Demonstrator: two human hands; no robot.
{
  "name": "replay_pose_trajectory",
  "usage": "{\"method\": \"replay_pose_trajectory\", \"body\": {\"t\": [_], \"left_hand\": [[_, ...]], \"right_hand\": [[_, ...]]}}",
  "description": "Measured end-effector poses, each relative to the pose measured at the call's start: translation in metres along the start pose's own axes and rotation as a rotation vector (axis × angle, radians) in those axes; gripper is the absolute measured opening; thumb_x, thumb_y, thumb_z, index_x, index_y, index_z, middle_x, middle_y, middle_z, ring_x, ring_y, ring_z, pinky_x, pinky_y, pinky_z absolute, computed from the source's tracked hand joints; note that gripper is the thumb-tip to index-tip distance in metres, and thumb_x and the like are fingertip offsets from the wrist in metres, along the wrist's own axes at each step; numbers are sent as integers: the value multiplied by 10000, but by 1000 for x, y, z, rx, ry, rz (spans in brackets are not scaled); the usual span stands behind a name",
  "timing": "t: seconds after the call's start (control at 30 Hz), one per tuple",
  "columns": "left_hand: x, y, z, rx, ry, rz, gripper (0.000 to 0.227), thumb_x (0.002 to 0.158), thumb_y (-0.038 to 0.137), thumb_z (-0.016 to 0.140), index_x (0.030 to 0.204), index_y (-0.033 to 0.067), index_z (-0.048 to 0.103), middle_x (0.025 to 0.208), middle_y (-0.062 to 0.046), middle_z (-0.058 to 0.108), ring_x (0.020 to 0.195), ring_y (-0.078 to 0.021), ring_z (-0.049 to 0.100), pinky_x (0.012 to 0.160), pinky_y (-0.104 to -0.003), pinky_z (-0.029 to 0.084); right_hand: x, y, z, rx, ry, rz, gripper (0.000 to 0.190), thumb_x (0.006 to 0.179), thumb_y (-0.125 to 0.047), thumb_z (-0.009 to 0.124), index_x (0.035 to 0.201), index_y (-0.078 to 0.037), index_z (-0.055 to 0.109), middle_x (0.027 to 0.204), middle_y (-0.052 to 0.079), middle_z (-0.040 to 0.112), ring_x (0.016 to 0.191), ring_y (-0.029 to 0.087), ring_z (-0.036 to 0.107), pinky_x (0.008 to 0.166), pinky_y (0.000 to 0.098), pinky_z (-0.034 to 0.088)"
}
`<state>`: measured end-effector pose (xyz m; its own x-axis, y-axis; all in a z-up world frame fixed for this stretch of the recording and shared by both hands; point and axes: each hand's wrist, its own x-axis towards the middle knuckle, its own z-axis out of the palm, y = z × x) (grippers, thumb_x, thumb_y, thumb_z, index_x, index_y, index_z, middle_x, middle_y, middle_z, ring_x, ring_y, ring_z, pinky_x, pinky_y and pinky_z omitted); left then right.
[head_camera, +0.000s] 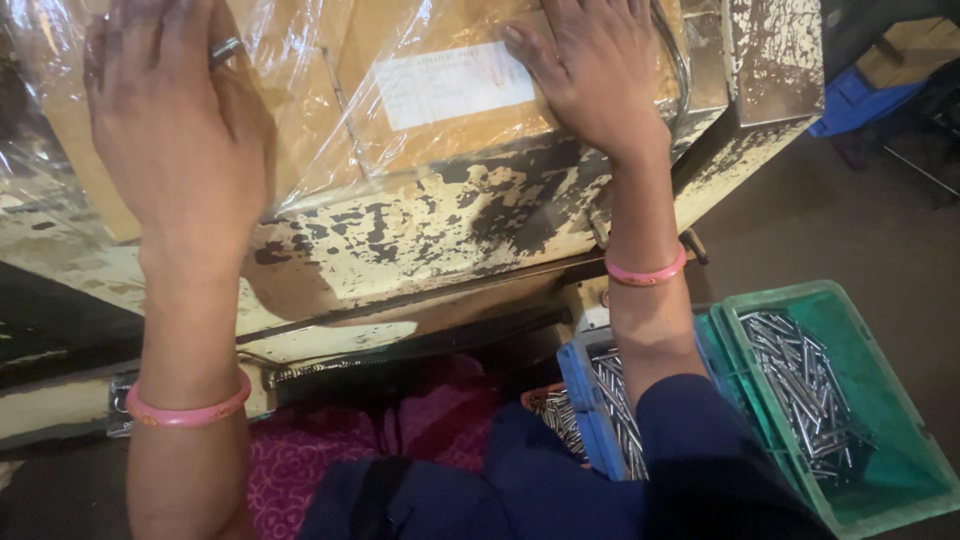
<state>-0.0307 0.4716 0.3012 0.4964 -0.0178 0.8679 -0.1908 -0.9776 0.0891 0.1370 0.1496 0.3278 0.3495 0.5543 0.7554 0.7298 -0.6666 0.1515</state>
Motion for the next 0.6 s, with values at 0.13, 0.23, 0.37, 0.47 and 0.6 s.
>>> {"method": "replay_pose_trajectory", "body": {"t": [0.13,0.23,0.37,0.47,0.6], "left_hand": [[-4,-5,4,26,22,23,466,923,-46,523,1387,-15,562,1431,-210,558,1327,-412,532,1265,-520,340],[-7,-7,6,17,-7,-9,357,955,-35,530,1307,-3,581,1323,-198,569,1240,-415,535,1254,-507,366],[-8,-8,6,21,-9,16,347,972,-35,522,1310,5,590,1284,-176,579,1208,-387,555,1195,-491,388],[-9,-8,4,19,-14,39,403,954,-66,501,1343,-8,591,1311,-179,582,1203,-385,565,1054,-471,430],[-12,-4,4,30,-12,49,404,981,-93,488,1366,-13,581,1327,-174,574,1178,-361,578,982,-432,464]], "right_hand": [[-1,3,4,44,13,-2,380,1137,-408,572,1254,-64,686,1096,178,702,1042,394,627,941,529,427],[-4,5,4,75,54,-21,357,1114,-411,605,1164,-78,724,995,154,710,926,379,644,835,506,452],[-6,5,3,122,4,20,359,1129,-442,638,1072,-113,771,917,142,707,839,371,637,754,509,439],[-8,3,3,95,-1,21,342,1089,-404,590,1141,-134,795,908,132,720,817,358,636,727,507,428],[-9,2,1,105,15,9,367,1130,-444,579,1112,-145,791,971,120,738,873,358,634,770,507,426]]}}
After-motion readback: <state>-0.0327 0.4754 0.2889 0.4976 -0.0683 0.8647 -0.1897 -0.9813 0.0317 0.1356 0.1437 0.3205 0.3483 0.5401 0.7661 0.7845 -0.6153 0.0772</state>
